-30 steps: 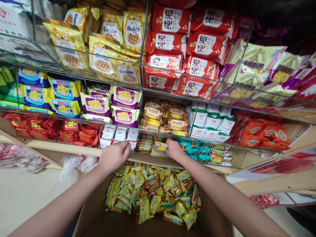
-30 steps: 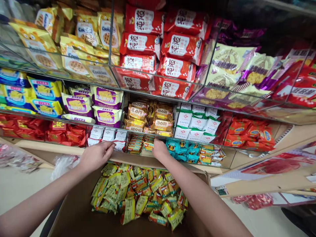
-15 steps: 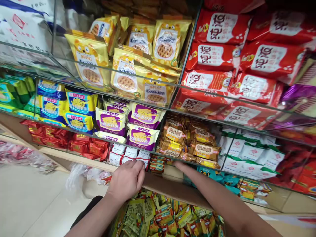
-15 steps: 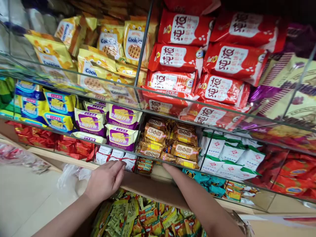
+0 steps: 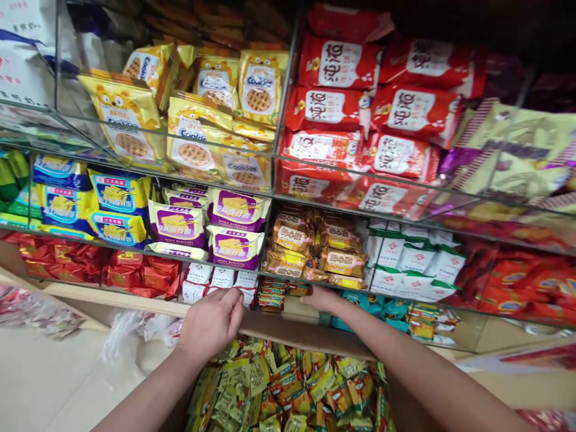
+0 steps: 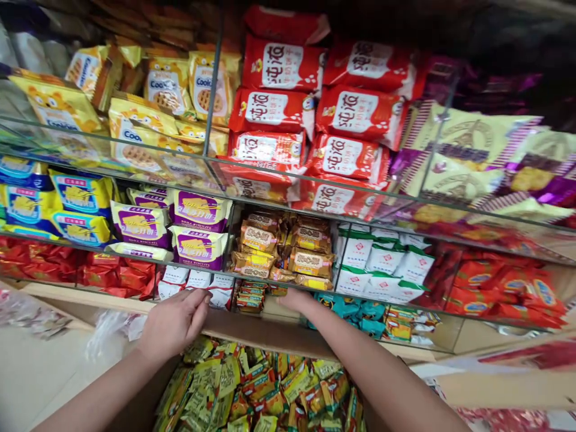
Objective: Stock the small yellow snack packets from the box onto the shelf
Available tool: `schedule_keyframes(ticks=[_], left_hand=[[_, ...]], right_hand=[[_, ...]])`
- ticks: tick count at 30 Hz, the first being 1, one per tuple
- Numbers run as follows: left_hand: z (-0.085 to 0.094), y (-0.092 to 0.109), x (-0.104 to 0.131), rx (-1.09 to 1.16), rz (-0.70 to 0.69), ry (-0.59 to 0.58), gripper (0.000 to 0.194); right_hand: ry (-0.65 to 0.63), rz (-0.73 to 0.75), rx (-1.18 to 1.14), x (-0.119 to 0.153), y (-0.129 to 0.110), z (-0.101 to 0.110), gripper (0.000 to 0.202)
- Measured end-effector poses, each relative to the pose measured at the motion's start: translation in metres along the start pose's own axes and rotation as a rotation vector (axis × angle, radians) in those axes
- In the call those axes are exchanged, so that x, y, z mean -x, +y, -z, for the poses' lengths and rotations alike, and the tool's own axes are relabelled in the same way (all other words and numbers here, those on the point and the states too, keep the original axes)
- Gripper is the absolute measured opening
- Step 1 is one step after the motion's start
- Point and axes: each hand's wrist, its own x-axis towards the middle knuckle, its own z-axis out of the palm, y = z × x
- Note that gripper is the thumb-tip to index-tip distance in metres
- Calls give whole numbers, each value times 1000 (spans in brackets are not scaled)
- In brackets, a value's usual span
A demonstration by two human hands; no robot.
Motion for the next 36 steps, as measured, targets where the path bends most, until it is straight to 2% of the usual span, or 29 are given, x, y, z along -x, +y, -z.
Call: schedule_keyframes(ticks=[3,5,7,9,11,13,16,19,21,22,24,26,29,30,32,34,36], left_hand=[[3,5,-1,-16,64,-39,29],[6,9,-1,-31,127,-78,31],[9,12,0,-41,175,-119,33],[11,15,1,-35,195,-154,34],[13,16,4,-16,205,-170,34],[16,18,9,44,165,-131,32],[20,24,25,196,-62,33,27],[18,38,59,338,-343,131,26],[12,50,87,445,-432,108,27],[8,57,101,508,-430,77,28],[-3,73,122,654,-355,-12,30],[-11,90,132,833,-202,-126,33],[-16,118,126,1135,109,-344,41],[-15,127,121,1218,188,-432,41],[-13,141,112,1348,280,-571,36],[-11,150,108,1441,337,-594,27],[-10,154,109,1535,434,-527,24]], right_hand=[[-61,142,13,66,-12,38,23],[-24,338,67,121,-14,47,18],[-61,392,150,172,-5,34,18],[-121,291,213,211,15,3,13],[-269,188,298,233,37,-33,15],[-373,109,386,240,52,-65,24],[-421,86,493,235,57,-90,25],[-429,90,487,229,53,-90,24],[-429,113,467,229,52,-81,20],[-415,133,442,230,52,-74,18],[-353,132,290,233,50,-58,13],[-282,73,-27,235,45,-41,10],[-234,-16,-615,239,31,-24,21],[-232,-21,-746,240,26,-20,26],[-227,-26,-857,245,16,-16,32],[-181,-39,-862,249,9,-16,30],[-85,-72,-896,253,5,-20,28]])
